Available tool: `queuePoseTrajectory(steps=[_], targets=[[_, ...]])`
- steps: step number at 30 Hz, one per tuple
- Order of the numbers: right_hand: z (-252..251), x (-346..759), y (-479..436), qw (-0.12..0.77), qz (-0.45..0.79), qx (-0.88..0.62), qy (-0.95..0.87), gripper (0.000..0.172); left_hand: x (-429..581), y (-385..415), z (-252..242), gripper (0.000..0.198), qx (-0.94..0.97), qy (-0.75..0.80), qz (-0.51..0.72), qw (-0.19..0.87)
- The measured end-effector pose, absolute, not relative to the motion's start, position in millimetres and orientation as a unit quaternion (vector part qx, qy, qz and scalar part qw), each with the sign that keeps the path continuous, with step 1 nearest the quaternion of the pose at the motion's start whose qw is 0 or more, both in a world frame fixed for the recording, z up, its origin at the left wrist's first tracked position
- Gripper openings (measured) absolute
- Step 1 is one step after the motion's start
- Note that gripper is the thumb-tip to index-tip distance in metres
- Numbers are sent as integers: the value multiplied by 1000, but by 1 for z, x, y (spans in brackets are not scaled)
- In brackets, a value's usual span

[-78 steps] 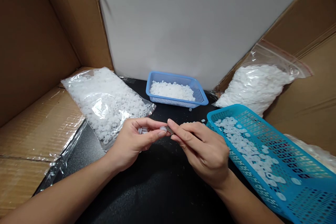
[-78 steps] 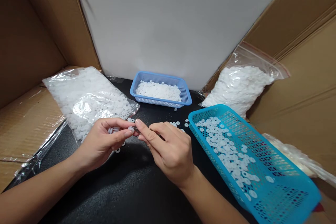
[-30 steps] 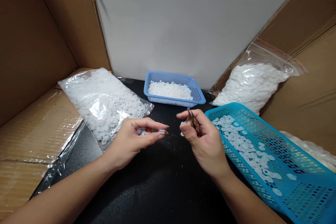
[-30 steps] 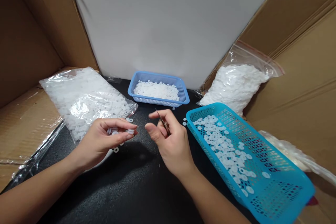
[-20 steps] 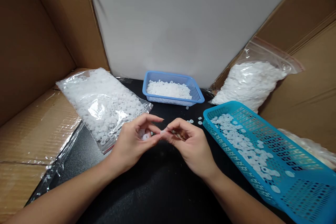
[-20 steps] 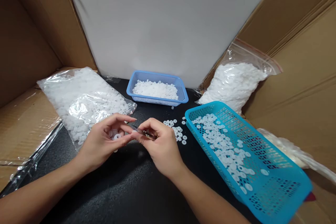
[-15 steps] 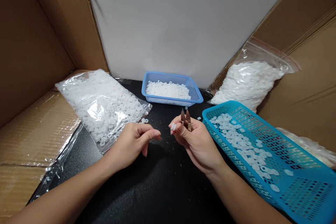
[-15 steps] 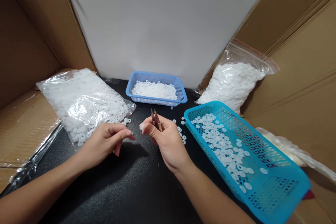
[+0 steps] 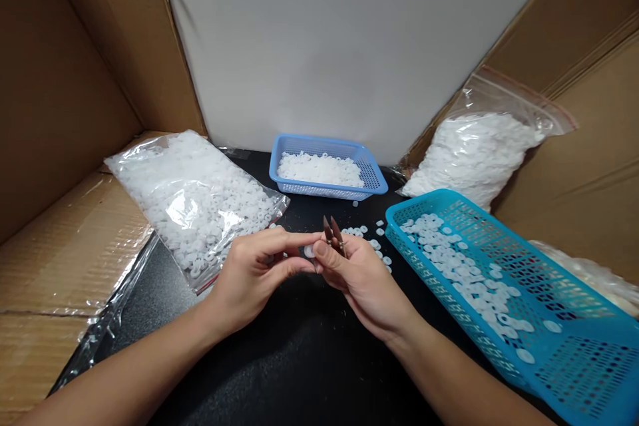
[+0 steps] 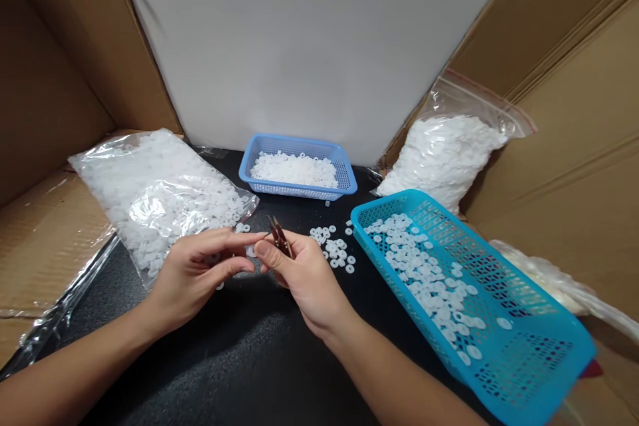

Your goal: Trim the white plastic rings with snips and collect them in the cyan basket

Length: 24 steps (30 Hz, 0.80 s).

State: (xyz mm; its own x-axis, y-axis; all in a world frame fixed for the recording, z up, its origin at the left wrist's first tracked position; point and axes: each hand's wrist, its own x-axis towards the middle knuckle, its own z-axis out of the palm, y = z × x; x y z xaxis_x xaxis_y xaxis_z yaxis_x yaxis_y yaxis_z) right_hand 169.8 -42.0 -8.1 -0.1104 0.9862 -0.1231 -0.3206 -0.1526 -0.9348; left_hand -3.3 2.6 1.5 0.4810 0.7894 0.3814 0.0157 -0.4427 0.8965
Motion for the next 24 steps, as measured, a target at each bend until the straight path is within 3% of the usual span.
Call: queuePoseTrajectory(steps=[5,10,16,21,24], targets=[[-10,168,-45,521,562,-442,-466,46,-2,2,3,16,646,310,403,569],[-6,170,-45,620,413,-460,-483,17,-3,5,1,10,551,346,379,658],[1,171,-47,617,371,-448,-531,4,-3,7,0,26,513,328,349,712],[2,169,-49,613,358,-446,-545,6,-4,7,-2,34,510,322,341,721],[1,170,-50,604,355,-452,-551,22,-3,5,0,36,508,316,335,728]])
